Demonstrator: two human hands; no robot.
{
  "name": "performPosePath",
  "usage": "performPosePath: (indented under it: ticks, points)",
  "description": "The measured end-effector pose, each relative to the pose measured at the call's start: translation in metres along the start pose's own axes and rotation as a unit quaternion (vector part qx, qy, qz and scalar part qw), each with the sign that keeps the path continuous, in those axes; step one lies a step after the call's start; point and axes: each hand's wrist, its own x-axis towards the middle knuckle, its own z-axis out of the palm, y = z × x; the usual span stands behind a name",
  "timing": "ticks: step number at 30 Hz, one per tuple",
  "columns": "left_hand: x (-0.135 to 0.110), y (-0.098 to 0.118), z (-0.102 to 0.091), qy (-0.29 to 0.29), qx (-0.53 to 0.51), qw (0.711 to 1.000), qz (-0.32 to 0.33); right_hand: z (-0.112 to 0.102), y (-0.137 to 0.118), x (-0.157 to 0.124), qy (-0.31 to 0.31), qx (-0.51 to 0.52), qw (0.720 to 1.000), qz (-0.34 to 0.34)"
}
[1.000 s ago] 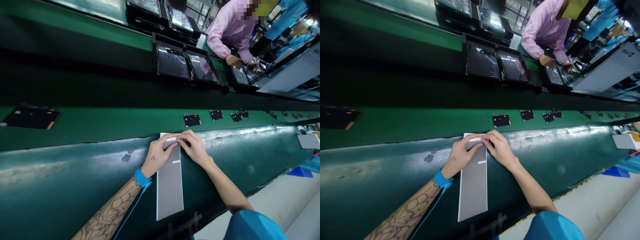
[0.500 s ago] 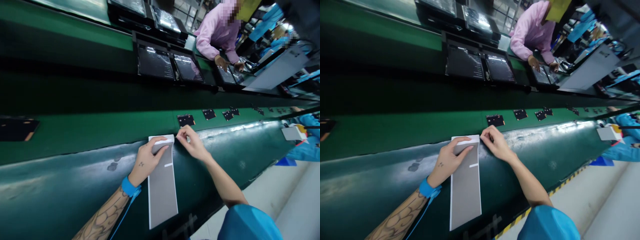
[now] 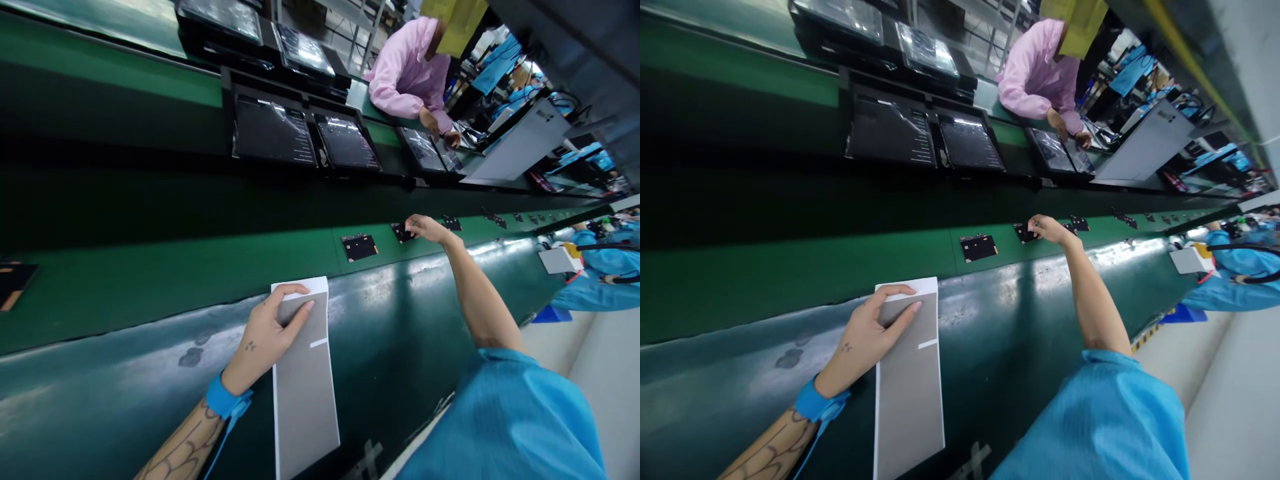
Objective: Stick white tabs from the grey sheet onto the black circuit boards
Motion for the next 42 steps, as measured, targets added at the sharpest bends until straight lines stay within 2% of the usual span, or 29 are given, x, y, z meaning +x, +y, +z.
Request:
performPosePath:
  ticks: [4,12,14,16,18,20,21,23,25,26,28,30,33,35,38,40,42]
  points:
    - [-0.002,0.000,-0.002,-0.002,0.010,1.000,-0.009,-0.004,0.002,0.004,-0.023,-0.038,0.999,-0.010]
    - [-0.002,0.002,-0.001,-0.002,-0.002,1.000,-0.002,-0.007,0.005,0.005,-0.001,-0.077,0.997,-0.020]
    - [-0.002,0.003,0.001,0.007,-0.011,1.000,-0.003,-0.009,0.005,0.003,0.021,-0.101,0.994,-0.025]
    - [-0.002,0.004,0.004,0.028,-0.025,0.999,-0.006,-0.005,-0.004,-0.002,0.080,-0.119,0.989,-0.031]
    - [-0.003,0.003,0.009,0.041,-0.040,0.998,-0.018,0.014,-0.027,-0.014,0.162,-0.105,0.980,-0.049]
    - [-0.002,0.002,0.014,0.042,-0.051,0.997,-0.033,0.052,-0.066,-0.036,0.218,-0.041,0.971,-0.088]
    - [-0.002,0.002,0.015,0.038,-0.058,0.997,-0.038,0.076,-0.088,-0.051,0.218,0.012,0.969,-0.119]
    - [-0.001,0.002,0.017,0.042,-0.064,0.997,-0.026,0.130,-0.132,-0.086,0.132,0.106,0.973,-0.155]
    - [-0.001,0.003,0.016,0.029,-0.088,0.996,-0.007,0.179,-0.166,-0.117,0.049,0.173,0.969,-0.167]
    - [-0.001,0.003,0.016,0.014,-0.102,0.995,0.005,0.198,-0.177,-0.129,0.034,0.209,0.965,-0.158]
    - [-0.001,0.004,0.014,-0.026,-0.128,0.991,0.019,0.224,-0.185,-0.141,0.053,0.261,0.955,-0.130]
    - [-0.002,0.005,0.013,-0.054,-0.159,0.986,0.011,0.233,-0.181,-0.143,0.086,0.277,0.951,-0.110]
    - [-0.001,0.006,0.015,-0.043,-0.207,0.977,-0.022,0.226,-0.173,-0.141,0.117,0.234,0.958,-0.120]
    - [-0.001,0.007,0.017,-0.018,-0.224,0.974,-0.038,0.218,-0.177,-0.142,0.175,0.157,0.960,-0.152]
    - [-0.001,0.008,0.021,-0.005,-0.236,0.971,-0.049,0.212,-0.194,-0.144,0.263,0.021,0.938,-0.224]
    - [-0.001,0.008,0.022,-0.007,-0.238,0.970,-0.048,0.212,-0.204,-0.144,0.247,-0.031,0.929,-0.274]
    - [-0.001,0.008,0.022,-0.005,-0.229,0.972,-0.043,0.214,-0.211,-0.141,0.197,-0.055,0.929,-0.308]
